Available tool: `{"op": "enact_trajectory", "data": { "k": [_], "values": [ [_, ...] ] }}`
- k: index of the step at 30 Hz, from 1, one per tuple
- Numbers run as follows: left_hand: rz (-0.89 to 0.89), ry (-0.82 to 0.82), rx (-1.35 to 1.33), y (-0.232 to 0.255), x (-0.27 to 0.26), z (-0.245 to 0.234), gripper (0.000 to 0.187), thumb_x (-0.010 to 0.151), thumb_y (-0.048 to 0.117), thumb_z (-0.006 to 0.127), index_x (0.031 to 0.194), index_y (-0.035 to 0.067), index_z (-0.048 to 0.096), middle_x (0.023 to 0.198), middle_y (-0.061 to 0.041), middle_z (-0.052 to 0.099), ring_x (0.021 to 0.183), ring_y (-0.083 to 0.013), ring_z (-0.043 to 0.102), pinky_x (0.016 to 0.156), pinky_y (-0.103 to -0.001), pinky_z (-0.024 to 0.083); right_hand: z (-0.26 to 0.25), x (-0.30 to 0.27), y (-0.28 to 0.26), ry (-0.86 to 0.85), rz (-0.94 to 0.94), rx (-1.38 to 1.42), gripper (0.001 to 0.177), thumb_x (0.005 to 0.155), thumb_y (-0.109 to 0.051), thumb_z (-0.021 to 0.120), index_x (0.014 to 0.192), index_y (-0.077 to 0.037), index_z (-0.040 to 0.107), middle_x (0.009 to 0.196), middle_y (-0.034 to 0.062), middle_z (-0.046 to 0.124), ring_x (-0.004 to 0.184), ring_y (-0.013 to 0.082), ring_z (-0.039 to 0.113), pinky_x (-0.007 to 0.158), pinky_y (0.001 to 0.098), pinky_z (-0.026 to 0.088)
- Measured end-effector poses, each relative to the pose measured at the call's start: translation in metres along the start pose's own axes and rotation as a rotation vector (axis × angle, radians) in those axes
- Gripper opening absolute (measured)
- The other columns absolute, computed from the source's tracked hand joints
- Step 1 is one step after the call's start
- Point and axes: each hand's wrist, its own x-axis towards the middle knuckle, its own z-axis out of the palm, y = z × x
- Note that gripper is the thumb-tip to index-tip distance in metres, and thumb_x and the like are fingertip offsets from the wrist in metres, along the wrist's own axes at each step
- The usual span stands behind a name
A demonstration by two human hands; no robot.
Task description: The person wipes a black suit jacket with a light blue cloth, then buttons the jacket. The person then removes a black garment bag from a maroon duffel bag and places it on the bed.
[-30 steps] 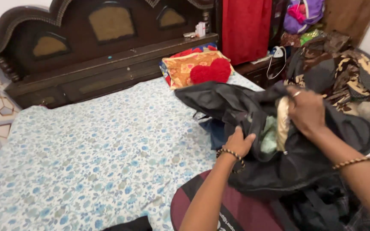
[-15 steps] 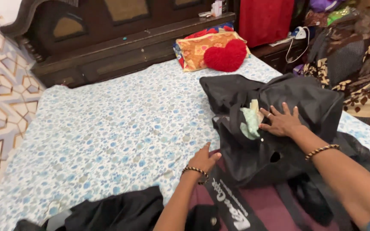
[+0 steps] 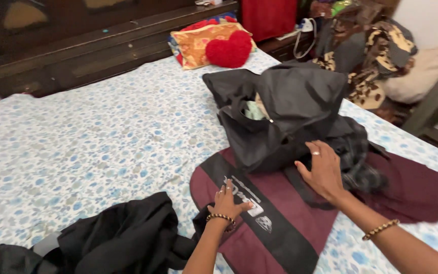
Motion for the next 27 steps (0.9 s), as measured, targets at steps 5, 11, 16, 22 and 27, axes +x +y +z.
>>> {"op": "enact_trajectory", "data": {
  "k": [5,11,16,22,27],
  "values": [
    [-0.047,-0.081,0.072,-0.003,-0.033,0.036,0.139,0.062,0.059,0.090,0.164,0.035,-0.001,0.174,-0.004,0.005,0.160,-0.0325,0.007,0.119,-0.075,0.014,0.014,-0.087,0.041,-0.213,0.740,0.010,0.100,0.070,-0.056,0.089,0.136,0.009,0.053,0.139,0.0290,0.055,0.133,0.0421,0.052,0.110,0.0475,0.044],
    [0.090,-0.044,0.086,-0.020,-0.052,0.055,0.142,0.061,0.058,0.092,0.164,0.038,-0.004,0.174,-0.008,-0.002,0.159,-0.0371,0.002,0.117,-0.077,0.011,0.037,-0.161,0.057,-0.483,1.250,0.567,0.118,0.062,-0.062,0.086,0.146,0.010,0.044,0.147,0.0268,0.053,0.135,0.0381,0.054,0.107,0.0547,0.047],
    [0.073,-0.083,0.168,-0.026,-0.060,0.056,0.150,0.055,0.058,0.096,0.163,0.040,-0.006,0.174,-0.007,-0.008,0.160,-0.0370,-0.004,0.116,-0.078,0.010,0.069,-0.160,0.054,-0.408,1.393,0.669,0.128,0.061,-0.052,0.093,0.153,0.008,0.027,0.150,0.0250,0.048,0.132,0.0374,0.055,0.102,0.0545,0.049],
    [-0.020,-0.171,0.256,-0.023,-0.055,0.078,0.164,0.042,0.053,0.100,0.163,0.045,-0.010,0.171,-0.007,-0.030,0.158,-0.0422,-0.009,0.110,-0.079,0.026,0.118,-0.155,0.106,-0.084,1.141,0.719,0.070,0.060,-0.032,0.092,0.116,0.004,0.074,0.112,0.0188,0.076,0.104,0.0363,0.072,0.087,0.0496,0.057],
    [0.105,-0.038,0.239,0.025,-0.027,0.108,0.162,0.042,0.057,0.102,0.162,0.043,-0.006,0.169,-0.012,-0.028,0.152,-0.0546,-0.018,0.099,-0.075,0.044,0.123,-0.102,0.195,-0.007,0.952,0.234,0.047,0.077,-0.029,0.082,0.110,0.001,0.070,0.105,0.0261,0.073,0.097,0.0436,0.070,0.083,0.0505,0.053]
  ]
}}
